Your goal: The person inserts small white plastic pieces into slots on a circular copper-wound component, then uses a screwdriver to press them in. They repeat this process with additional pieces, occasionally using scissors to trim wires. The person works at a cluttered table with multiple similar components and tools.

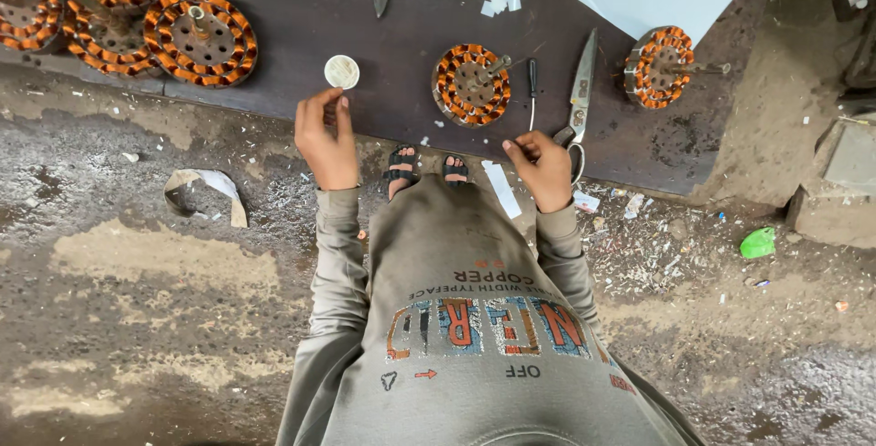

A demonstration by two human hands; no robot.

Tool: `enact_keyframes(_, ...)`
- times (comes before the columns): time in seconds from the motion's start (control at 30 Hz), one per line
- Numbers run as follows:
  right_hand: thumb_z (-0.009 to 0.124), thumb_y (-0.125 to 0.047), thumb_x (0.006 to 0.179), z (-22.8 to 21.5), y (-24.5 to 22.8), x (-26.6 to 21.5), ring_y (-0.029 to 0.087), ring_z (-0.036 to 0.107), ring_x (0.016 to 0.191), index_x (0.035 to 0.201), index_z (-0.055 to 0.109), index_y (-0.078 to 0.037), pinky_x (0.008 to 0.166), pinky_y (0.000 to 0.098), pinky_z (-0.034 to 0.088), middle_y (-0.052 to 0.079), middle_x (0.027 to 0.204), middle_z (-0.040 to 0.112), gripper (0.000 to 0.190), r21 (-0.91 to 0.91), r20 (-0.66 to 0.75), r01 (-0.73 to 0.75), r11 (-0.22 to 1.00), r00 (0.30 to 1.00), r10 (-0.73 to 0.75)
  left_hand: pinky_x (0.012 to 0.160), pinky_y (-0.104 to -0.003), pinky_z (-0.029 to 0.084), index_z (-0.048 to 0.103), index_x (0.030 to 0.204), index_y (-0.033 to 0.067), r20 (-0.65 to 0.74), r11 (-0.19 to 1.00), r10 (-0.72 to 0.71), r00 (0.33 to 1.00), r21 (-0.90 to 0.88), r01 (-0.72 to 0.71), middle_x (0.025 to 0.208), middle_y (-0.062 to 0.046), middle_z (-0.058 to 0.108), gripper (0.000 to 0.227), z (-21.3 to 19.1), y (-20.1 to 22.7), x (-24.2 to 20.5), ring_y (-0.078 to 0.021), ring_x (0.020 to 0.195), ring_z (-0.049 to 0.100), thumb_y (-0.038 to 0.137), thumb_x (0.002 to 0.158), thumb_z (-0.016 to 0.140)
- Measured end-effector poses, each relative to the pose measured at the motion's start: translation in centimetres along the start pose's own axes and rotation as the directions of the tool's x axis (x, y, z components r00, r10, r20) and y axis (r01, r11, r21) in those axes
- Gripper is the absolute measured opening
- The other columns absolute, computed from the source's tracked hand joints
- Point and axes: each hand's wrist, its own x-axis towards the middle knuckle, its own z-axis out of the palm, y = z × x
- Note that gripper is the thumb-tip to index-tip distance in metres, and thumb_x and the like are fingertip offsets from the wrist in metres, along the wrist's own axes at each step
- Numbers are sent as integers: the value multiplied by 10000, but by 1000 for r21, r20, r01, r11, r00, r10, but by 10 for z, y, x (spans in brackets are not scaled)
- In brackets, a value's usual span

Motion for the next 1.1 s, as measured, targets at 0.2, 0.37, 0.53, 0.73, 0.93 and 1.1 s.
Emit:
enact_keyframes(0.2, 795, -184, 936, 24, -41, -4, 125, 622, 603, 975, 709, 25, 568, 264, 477, 99, 728, 700, 229, -12, 27, -37, 999, 999, 37, 717, -452, 517, 751, 950, 85, 259, 897, 185, 948, 350, -270, 905, -130, 678, 97, 6, -18, 45, -351, 839, 654, 107, 859, 779)
enact_keyframes(0.37, 786, -194, 933, 29, -50, -12, 106, 679, 658, 985, 717, 16, 597, 256, 515, 103, 793, 737, 227, -16, -14, -41, 999, 999, 41, 660, -464, 521, 730, 873, 90, 359, 895, 142, 923, 352, -274, 836, -132, 707, 139, 19, -30, 64, -359, 769, 685, 179, 822, 823)
enact_keyframes(0.53, 791, -200, 938, 31, -38, -32, 130, 667, 657, 988, 712, 25, 605, 265, 511, 112, 796, 734, 244, -46, -88, -106, 993, 991, 102, 665, -474, 518, 699, 966, 62, 371, 928, 111, 922, 293, -229, 860, -136, 723, 129, 14, -38, 64, -371, 782, 694, 108, 876, 779)
enact_keyframes(0.73, 794, -198, 930, 43, -33, -54, 134, 684, 670, 980, 722, 11, 618, 269, 516, 104, 812, 740, 226, -67, -144, -159, 985, 978, 148, 657, -464, 519, 687, 959, 80, 357, 905, 205, 911, 286, -316, 850, -131, 720, 138, 12, -50, 70, -358, 770, 689, 90, 857, 781)
enact_keyframes(0.93, 780, -188, 939, 46, -42, -63, 129, 695, 683, 989, 714, 0, 626, 261, 523, 89, 828, 745, 205, -19, -137, -160, 987, 978, 156, 723, -463, 511, 653, 940, 70, 385, 892, 252, 888, 262, -367, 907, -118, 691, 134, 8, -53, 69, -348, 855, 656, 91, 882, 772)
enact_keyframes(1.1, 777, -149, 937, 28, -63, -63, 157, 688, 704, 1073, 676, 10, 585, 276, 517, 112, 956, 709, 232, -99, -201, -102, 990, 976, 81, 763, -471, 487, 640, 984, 32, 368, 903, 236, 899, 260, -343, 966, -132, 659, 129, -8, -25, 59, -357, 907, 621, 63, 924, 749)
